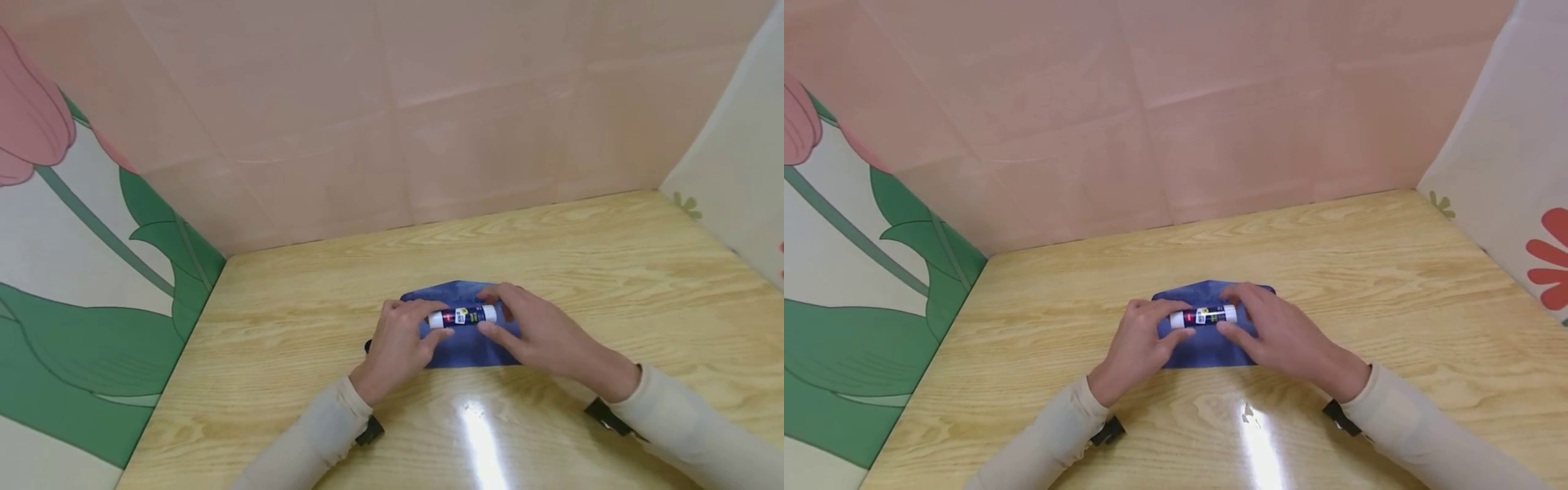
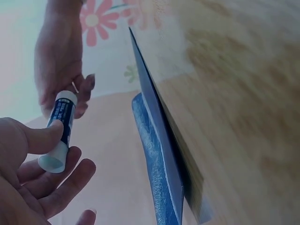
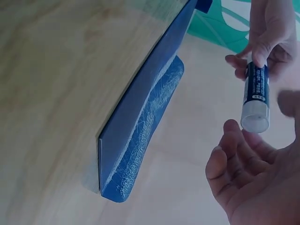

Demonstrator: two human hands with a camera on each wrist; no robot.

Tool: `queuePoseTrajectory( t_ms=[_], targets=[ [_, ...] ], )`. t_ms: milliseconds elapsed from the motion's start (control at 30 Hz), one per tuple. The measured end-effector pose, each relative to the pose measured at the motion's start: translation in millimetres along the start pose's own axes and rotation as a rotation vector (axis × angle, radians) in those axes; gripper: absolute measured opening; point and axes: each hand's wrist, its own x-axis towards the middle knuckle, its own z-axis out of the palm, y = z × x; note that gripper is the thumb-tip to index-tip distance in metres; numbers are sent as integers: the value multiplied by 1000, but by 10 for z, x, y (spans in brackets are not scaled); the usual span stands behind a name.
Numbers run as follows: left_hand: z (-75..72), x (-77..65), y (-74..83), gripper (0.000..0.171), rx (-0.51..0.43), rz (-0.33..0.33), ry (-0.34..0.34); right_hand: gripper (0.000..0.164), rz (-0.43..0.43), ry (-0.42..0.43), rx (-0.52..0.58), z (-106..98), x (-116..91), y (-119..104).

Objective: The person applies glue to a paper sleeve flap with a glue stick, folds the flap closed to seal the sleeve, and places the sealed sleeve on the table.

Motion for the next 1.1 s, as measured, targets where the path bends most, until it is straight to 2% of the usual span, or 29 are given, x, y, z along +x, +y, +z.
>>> queuePoseTrajectory(
  t_ms=[133, 400, 567, 900, 1000, 1100],
  targets=[
    [2, -4, 9, 32, -13, -10, 4, 29, 63, -34, 18, -11, -3, 5],
    [7, -10, 3, 31, -30, -8, 28, 26, 64, -18, -14, -8, -2, 8],
    [13, -17, 1, 32, -27, 5, 33, 21, 80, -35, 11, -1, -3, -7],
    [2, -20, 9, 32, -38, -5, 24, 13, 45, -49, 26, 18, -1, -28],
    [1, -21, 8, 31, -47, -2, 26, 18, 0, -31, 28, 16, -3, -22],
    [3, -23, 4, 30, -48, 6, 31, 28, -69, 25, -4, 23, -1, -14]
  ],
)
